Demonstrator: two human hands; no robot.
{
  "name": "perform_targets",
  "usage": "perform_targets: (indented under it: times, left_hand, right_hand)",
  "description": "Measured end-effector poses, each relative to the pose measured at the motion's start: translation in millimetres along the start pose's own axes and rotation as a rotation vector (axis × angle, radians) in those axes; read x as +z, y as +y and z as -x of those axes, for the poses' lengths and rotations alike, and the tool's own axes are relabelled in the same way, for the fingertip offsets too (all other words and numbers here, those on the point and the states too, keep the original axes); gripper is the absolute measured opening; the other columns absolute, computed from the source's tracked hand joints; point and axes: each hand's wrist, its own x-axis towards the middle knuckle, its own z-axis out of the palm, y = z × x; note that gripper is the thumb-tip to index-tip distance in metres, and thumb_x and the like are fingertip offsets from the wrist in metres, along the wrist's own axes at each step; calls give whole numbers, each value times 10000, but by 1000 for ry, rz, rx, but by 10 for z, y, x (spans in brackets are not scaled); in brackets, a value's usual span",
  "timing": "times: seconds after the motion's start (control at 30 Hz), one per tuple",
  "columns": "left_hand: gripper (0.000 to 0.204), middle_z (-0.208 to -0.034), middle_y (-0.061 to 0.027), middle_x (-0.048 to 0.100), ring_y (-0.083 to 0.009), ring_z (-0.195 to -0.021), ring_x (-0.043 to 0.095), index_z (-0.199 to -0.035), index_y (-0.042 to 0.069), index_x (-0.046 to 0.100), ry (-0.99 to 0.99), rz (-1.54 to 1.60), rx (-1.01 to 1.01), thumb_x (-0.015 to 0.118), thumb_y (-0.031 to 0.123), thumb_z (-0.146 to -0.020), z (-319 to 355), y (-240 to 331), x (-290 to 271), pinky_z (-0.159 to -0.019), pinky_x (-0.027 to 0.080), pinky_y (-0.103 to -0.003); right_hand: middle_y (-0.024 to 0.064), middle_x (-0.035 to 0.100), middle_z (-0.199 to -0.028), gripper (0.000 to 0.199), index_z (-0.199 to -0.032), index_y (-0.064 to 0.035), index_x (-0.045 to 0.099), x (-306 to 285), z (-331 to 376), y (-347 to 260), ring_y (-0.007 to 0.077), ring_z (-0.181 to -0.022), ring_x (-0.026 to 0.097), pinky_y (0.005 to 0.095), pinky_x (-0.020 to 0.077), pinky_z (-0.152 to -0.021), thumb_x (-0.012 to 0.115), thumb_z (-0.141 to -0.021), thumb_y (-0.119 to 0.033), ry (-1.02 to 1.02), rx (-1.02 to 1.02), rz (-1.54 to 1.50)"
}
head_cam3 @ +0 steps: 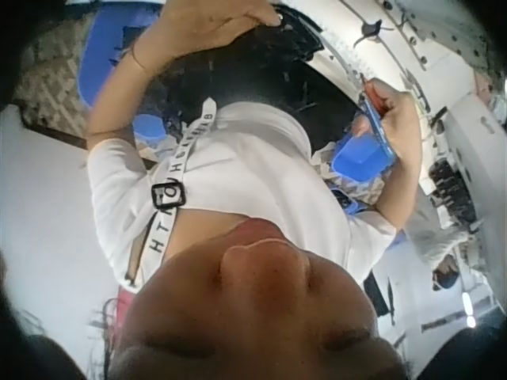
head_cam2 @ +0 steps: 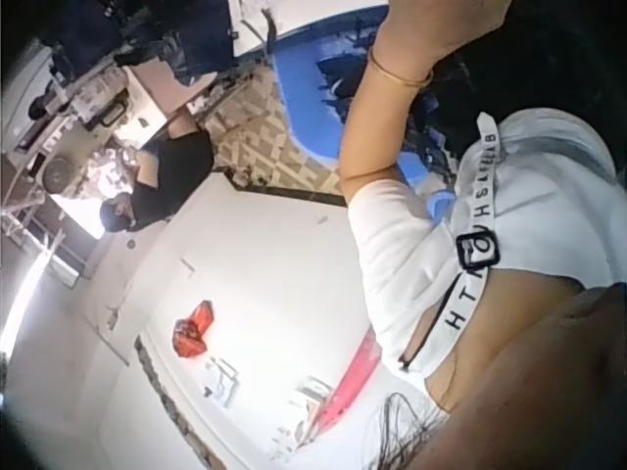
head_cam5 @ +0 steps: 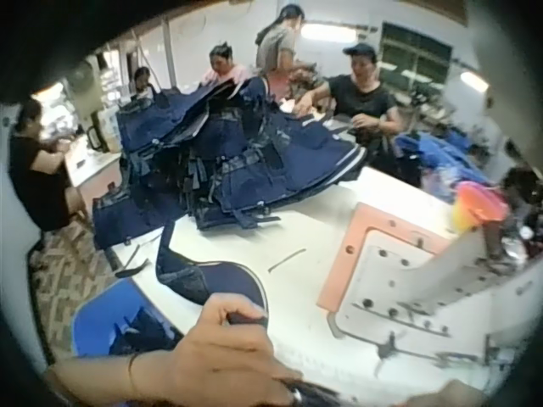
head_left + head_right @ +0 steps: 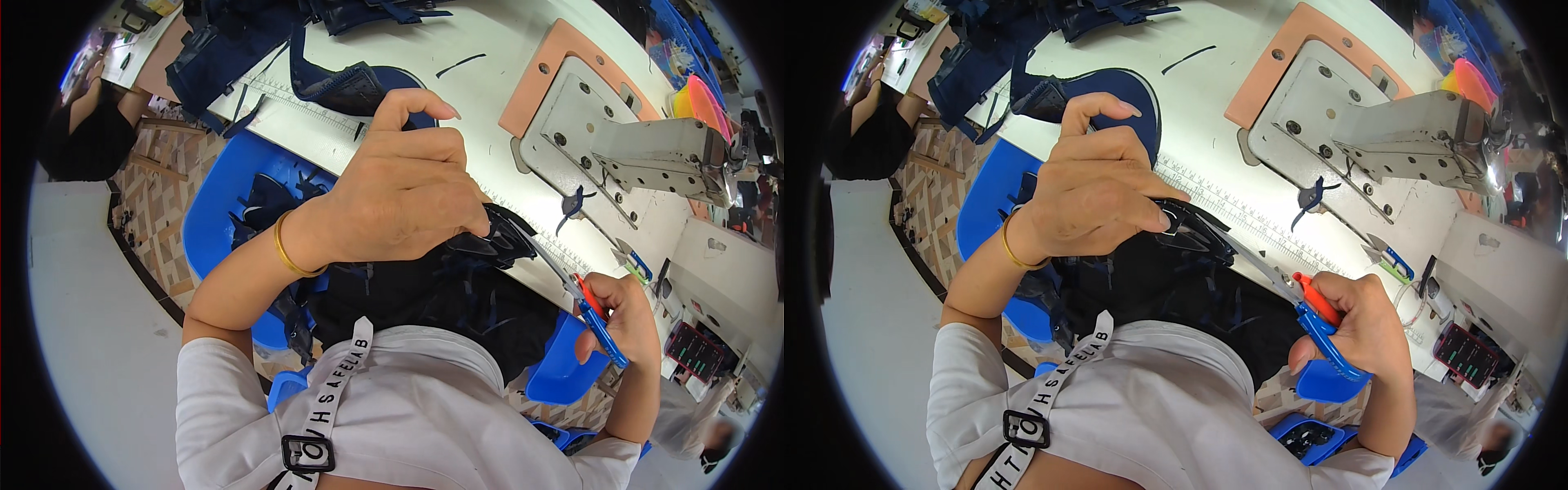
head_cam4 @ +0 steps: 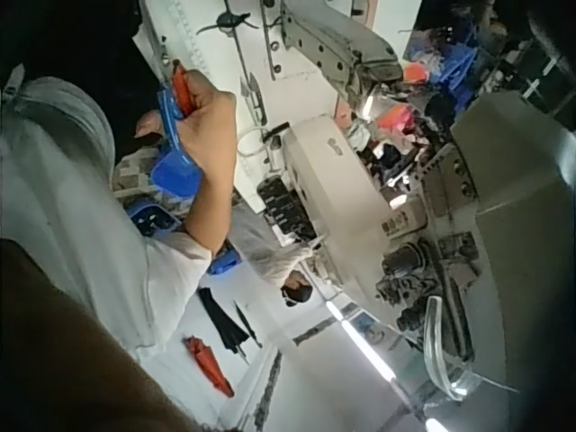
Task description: Trimming excess material and thread from shoe upper components using a pair of scissors.
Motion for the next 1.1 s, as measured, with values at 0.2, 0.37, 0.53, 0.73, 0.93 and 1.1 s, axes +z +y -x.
perform_targets:
  times: [0.2, 0.37, 0.53, 0.73, 0.93, 1.1]
  left_hand:
    - [203, -786, 26, 708, -140, -601, 539, -729, 194, 593, -19, 50, -60, 713, 35, -690, 7, -22, -22, -910, 345, -396]
    - [148, -713, 42, 665, -138, -625, 539, -753, 181, 615, -128, 84, -113, 737, 104, -717, -23, 3, -102, -926, 342, -403]
    - [237, -783, 54, 663, -179, -883, 601, -762, 170, 637, -104, -206, -125, 706, 397, -747, -18, 55, -140, -1020, 241, -442]
    - [326, -959, 94, 673, -315, -1245, 462, -644, 151, 631, -202, -260, -141, 663, 458, -748, 17, 52, -268, -1099, 33, -511]
    - [324, -938, 121, 659, -291, -1274, 427, -599, 142, 620, -266, -82, -178, 696, 435, -715, -44, -30, -268, -1092, 24, -527]
    - [331, -955, 126, 646, -283, -1292, 399, -584, 138, 617, -292, -29, -159, 703, 437, -697, -76, -75, -257, -1084, 44, -549]
  right_hand:
    - [37, 314, -510, 732, -634, -29, 439, 15, -97, -5, 135, -493, 290, 287, 278, -444, 866, -454, -597, -21, -48, 7]
    - [34, 317, -524, 724, -647, -28, 440, 17, -171, -74, 133, -497, 284, 286, 279, -446, 885, -438, -560, -7, -87, 45]
    - [26, 312, -529, 706, -659, -29, 458, -38, -202, -63, 127, -496, 282, 276, 280, -445, 896, -440, -538, -2, -93, 73]
    - [19, 310, -531, 682, -678, -37, 478, -28, -190, -123, 124, -490, 282, 264, 285, -443, 897, -456, -526, 17, -145, 192]
    - [15, 317, -523, 727, -677, -45, 480, -67, -244, -89, 122, -489, 282, 266, 286, -438, 876, -418, -597, -15, -176, 147]
    - [-10, 427, -554, 889, -675, -19, 510, -92, -259, -45, 83, -475, 404, 238, 288, -447, 670, -331, -823, -79, -92, 123]
